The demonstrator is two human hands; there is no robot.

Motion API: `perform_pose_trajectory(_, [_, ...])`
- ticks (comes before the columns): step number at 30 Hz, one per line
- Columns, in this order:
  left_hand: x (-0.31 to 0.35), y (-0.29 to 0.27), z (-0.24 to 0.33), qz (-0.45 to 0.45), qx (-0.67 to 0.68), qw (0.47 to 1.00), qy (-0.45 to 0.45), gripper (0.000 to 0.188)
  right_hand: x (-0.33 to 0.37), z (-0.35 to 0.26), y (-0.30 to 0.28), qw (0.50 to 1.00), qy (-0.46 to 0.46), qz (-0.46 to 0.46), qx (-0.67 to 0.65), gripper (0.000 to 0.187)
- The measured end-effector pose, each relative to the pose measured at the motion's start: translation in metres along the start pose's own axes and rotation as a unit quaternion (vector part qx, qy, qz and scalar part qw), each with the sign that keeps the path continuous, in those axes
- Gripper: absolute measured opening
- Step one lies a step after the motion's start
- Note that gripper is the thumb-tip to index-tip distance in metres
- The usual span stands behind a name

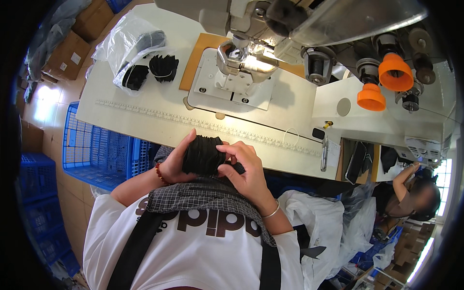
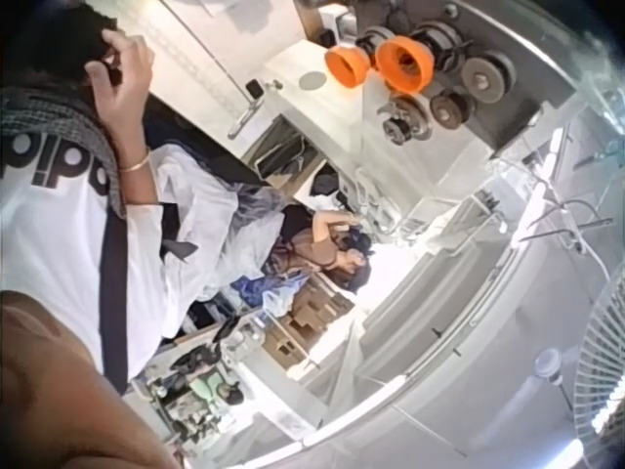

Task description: Assembling black shoe components using an industrial sewing machine.

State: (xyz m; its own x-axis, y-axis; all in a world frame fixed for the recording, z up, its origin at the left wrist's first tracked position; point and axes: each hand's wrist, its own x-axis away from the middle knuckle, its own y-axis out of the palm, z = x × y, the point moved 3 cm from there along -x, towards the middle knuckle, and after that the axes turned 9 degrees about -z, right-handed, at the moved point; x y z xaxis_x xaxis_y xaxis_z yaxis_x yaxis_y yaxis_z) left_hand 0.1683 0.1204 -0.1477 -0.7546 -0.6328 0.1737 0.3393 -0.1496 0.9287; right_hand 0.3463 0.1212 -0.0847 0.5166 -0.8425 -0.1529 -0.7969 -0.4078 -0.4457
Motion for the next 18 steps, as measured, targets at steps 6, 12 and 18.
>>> perform_pose_trajectory(6, [-0.002,-0.005,-0.004,-0.075,0.073,0.994,-0.012,0.072,0.000,0.002,0.004,1.000,0.017,0.011,-0.016,0.029])
perform_pose_trajectory(12, [0.001,0.000,-0.004,0.015,-0.007,1.000,0.018,0.069,-0.007,-0.004,0.010,0.999,0.009,0.048,-0.013,0.028])
perform_pose_trajectory(18, [-0.003,0.004,0.006,-0.102,0.071,0.990,0.071,0.070,-0.016,-0.004,0.013,0.990,-0.034,0.109,0.085,0.032])
